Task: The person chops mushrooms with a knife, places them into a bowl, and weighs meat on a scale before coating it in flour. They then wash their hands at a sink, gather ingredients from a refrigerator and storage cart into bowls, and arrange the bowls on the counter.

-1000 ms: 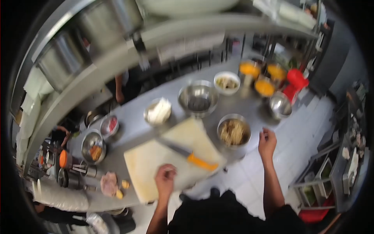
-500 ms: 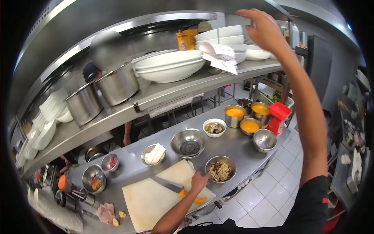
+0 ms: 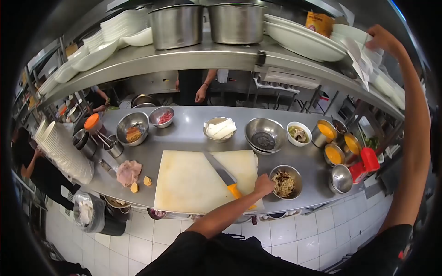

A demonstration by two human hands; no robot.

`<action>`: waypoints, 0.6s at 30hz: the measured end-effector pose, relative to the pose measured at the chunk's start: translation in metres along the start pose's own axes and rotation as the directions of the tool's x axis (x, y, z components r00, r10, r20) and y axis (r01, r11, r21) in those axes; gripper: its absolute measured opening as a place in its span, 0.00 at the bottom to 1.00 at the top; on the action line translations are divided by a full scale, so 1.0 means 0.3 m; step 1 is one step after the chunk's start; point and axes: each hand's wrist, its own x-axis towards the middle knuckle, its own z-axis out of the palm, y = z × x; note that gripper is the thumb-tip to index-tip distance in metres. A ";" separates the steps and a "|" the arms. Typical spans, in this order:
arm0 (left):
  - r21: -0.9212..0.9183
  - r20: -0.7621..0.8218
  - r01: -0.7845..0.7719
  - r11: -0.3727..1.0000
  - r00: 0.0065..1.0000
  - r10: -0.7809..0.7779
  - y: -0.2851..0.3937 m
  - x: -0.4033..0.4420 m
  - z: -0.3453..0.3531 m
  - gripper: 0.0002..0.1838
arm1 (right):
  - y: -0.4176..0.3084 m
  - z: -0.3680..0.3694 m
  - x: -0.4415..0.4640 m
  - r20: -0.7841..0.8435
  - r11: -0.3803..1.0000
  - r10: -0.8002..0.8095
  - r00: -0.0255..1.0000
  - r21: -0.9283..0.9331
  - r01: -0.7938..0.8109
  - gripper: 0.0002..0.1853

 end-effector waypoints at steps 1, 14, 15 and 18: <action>-0.050 -0.037 0.014 0.999 0.999 -0.016 -0.017 0.011 0.028 0.15 | 0.001 0.006 -0.001 -0.058 0.998 -0.010 0.998 0.059 0.013 0.15; -0.147 0.055 0.068 0.987 0.997 -0.060 0.084 -0.069 -0.048 0.20 | -0.027 -0.100 -0.338 -0.411 0.969 0.189 0.892 0.226 -0.101 0.19; -0.167 0.056 0.067 0.984 0.997 -0.058 0.090 -0.072 -0.072 0.20 | -0.113 -0.129 -0.420 -0.453 0.977 0.213 0.866 0.123 -0.176 0.17; -0.327 0.073 0.095 0.940 0.995 -0.075 0.119 -0.098 -0.148 0.17 | 0.152 -0.207 -0.412 -0.031 0.745 0.628 0.777 0.310 -0.590 0.15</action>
